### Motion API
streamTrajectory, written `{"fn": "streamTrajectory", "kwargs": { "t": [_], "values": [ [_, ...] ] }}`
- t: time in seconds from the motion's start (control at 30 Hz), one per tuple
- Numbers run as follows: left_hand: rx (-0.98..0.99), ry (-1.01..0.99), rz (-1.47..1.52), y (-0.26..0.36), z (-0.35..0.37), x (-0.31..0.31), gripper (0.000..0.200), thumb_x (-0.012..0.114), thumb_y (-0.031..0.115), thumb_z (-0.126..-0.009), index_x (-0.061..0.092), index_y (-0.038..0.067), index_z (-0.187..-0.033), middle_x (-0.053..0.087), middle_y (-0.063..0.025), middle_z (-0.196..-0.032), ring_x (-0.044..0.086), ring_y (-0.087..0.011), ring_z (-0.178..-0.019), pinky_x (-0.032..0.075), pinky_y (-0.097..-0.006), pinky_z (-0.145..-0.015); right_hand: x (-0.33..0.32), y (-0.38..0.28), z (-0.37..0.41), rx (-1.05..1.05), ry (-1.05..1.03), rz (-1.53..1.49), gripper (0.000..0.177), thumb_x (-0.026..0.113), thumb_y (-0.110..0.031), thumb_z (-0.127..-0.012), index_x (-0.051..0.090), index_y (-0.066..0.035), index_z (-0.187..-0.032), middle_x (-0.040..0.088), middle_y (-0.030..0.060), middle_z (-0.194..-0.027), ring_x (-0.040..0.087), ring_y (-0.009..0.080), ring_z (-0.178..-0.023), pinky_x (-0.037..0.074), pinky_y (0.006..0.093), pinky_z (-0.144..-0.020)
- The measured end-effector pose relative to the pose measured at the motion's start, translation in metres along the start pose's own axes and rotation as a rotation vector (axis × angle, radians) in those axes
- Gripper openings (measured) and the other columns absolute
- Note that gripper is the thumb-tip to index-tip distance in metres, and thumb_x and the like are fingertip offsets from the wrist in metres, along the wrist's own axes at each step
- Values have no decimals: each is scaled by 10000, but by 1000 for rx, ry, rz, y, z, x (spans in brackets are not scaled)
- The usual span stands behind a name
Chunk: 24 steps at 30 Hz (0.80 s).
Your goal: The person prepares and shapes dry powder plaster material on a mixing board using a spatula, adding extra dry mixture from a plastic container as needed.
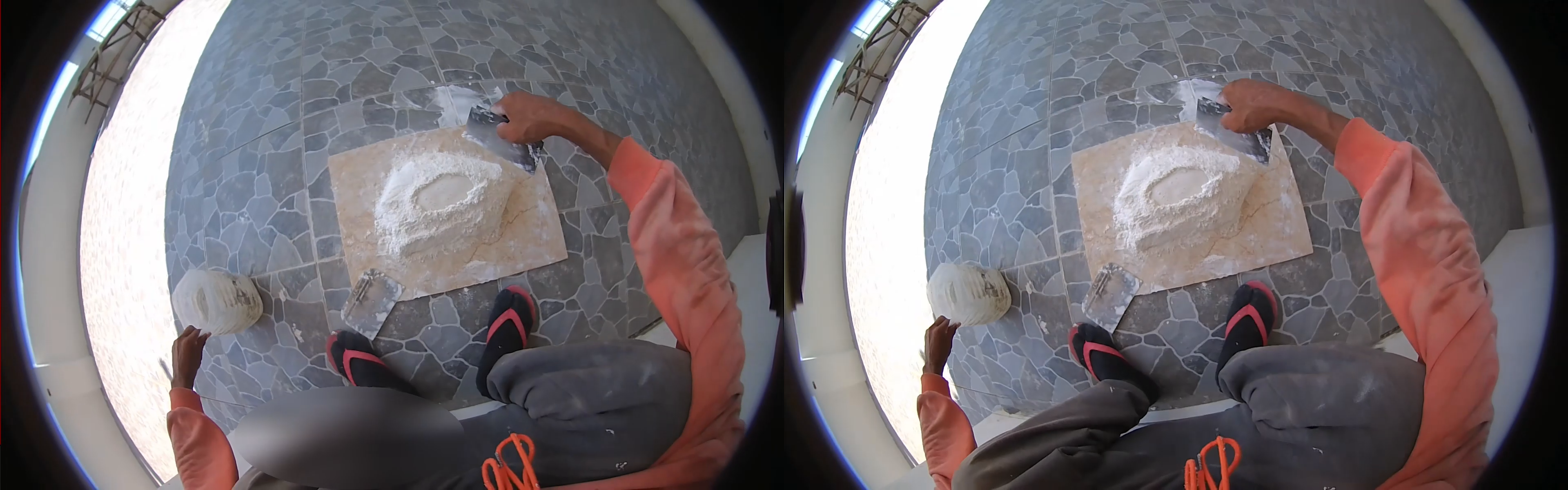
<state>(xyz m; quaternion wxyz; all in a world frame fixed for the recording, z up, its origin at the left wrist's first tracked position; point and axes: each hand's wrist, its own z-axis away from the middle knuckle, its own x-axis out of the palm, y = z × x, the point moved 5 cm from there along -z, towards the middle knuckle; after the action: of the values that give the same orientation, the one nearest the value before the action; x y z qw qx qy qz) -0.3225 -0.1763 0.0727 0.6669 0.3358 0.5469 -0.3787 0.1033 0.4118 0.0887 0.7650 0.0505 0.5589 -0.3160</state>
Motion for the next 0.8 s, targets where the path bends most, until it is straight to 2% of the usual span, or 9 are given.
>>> {"fn": "streamTrajectory", "kwargs": {
  "t": [0.2,0.4,0.5,0.53,0.6,0.7,0.73,0.77,0.8],
  "values": [
    [-49,-25,-15,15,13,-2,159,670,123,-854,627,-23,-806,602,-176,-812,595,-397,-739,471,-448,-645,-16,-13,-2,-70,3,62,311,518,-173,-751,590,76,-922,620,271,-849,603,403,-784,463,464,-710],
    [-88,-12,95,15,21,-7,195,690,114,-835,674,-31,-965,657,-183,-962,637,-373,-882,512,-414,-767,-43,-30,0,-89,-4,112,295,527,-159,-748,590,75,-916,621,263,-831,609,386,-777,462,464,-696],
    [-91,-127,-76,0,28,-26,258,730,137,-798,683,-7,-1007,659,-170,-979,618,-349,-992,498,-413,-857,-58,-37,3,-50,-13,203,272,536,-138,-744,601,68,-909,630,249,-813,613,372,-747,463,464,-680],
    [-193,-244,-140,21,20,-54,280,771,150,-758,697,-2,-981,662,-170,-969,615,-338,-1005,496,-418,-867,-65,-40,5,-18,-27,222,265,539,-131,-743,605,66,-907,636,245,-812,617,369,-740,464,464,-674],
    [-253,-289,-205,36,2,-100,263,774,174,-763,705,-7,-940,662,-176,-956,618,-342,-972,498,-418,-852,-73,-43,6,20,-51,250,253,550,-127,-742,617,58,-902,646,232,-810,625,360,-728,468,462,-663],
    [-196,-229,-185,61,-60,-166,248,769,209,-778,711,-2,-894,666,-191,-951,623,-327,-930,499,-421,-833,-87,-52,9,59,-94,291,244,573,-135,-737,635,37,-899,661,208,-807,637,341,-719,478,453,-650],
    [-134,-100,-223,83,-84,-193,235,760,205,-785,710,-5,-877,669,-194,-957,627,-323,-924,503,-417,-820,-89,-55,10,92,-119,302,243,582,-138,-735,640,29,-900,664,199,-808,641,331,-720,481,448,-647],
    [-100,-77,-206,108,-112,-219,223,743,199,-801,709,-11,-866,666,-194,-971,627,-312,-927,503,-403,-814,-91,-57,12,128,-143,312,242,590,-142,-732,644,22,-902,667,190,-808,645,322,-721,485,443,-645],
    [0,32,-254,140,-137,-244,224,732,189,-810,703,-26,-866,683,-188,-910,654,-299,-866,515,-396,-775,-91,-61,12,107,-141,322,240,593,-145,-733,647,16,-902,669,182,-803,643,316,-715,488,438,-645]
  ]
}}
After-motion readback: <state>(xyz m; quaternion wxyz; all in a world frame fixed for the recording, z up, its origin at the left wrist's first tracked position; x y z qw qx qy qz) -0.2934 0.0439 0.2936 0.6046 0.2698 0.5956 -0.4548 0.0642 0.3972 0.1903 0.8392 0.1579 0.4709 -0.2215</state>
